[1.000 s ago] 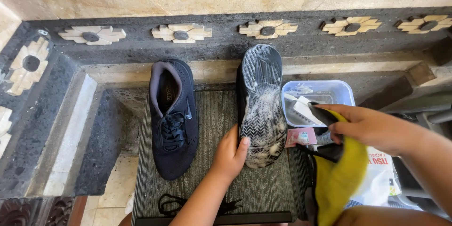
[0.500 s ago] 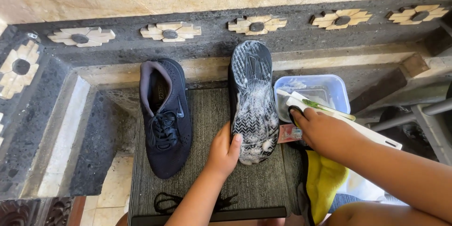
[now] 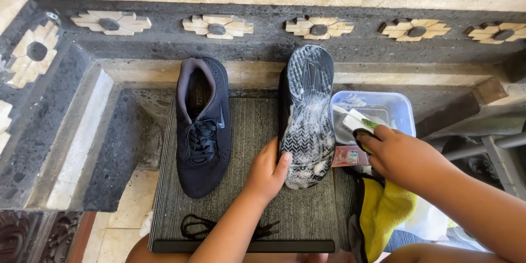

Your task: Cleaning the sole of a shoe using a brush, soapy water, and a cloth.

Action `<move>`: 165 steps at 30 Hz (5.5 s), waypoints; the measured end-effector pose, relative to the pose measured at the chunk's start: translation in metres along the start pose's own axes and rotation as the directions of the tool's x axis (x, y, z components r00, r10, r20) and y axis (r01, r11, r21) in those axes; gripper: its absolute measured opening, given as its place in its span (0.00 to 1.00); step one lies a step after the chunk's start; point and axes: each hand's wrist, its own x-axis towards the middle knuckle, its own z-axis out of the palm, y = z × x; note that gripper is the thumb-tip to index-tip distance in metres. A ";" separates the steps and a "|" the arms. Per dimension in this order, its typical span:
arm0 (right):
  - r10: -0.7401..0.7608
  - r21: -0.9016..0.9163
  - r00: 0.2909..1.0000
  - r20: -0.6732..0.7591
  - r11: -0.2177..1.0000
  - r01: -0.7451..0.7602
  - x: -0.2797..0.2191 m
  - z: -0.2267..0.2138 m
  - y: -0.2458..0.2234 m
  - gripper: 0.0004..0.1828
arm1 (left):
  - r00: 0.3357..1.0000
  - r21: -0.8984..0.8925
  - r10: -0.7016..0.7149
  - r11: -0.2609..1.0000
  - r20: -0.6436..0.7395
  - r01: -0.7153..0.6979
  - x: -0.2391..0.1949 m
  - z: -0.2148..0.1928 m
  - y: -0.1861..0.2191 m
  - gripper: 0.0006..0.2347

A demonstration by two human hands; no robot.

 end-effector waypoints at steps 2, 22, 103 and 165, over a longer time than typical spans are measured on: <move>0.008 -0.030 0.999 0.036 1.000 -0.007 0.003 -0.005 -0.005 0.30 | 1.000 0.000 0.008 1.000 -0.003 -0.008 0.000 0.000 -0.002 0.33; 0.131 0.254 0.983 0.126 0.954 -0.160 -0.022 -0.032 -0.014 0.30 | 0.999 -0.016 0.036 0.999 -0.011 -0.036 -0.002 -0.005 0.004 0.33; -0.120 0.850 0.961 -0.250 -0.502 0.159 0.028 -0.061 -0.031 0.14 | 0.997 -0.057 -0.065 0.996 0.033 0.067 0.002 -0.003 0.001 0.35; -0.015 0.982 0.999 -0.050 -0.181 0.046 0.092 -0.121 -0.029 0.37 | 0.998 -0.161 -0.035 0.987 -0.047 0.027 -0.002 -0.001 -0.003 0.33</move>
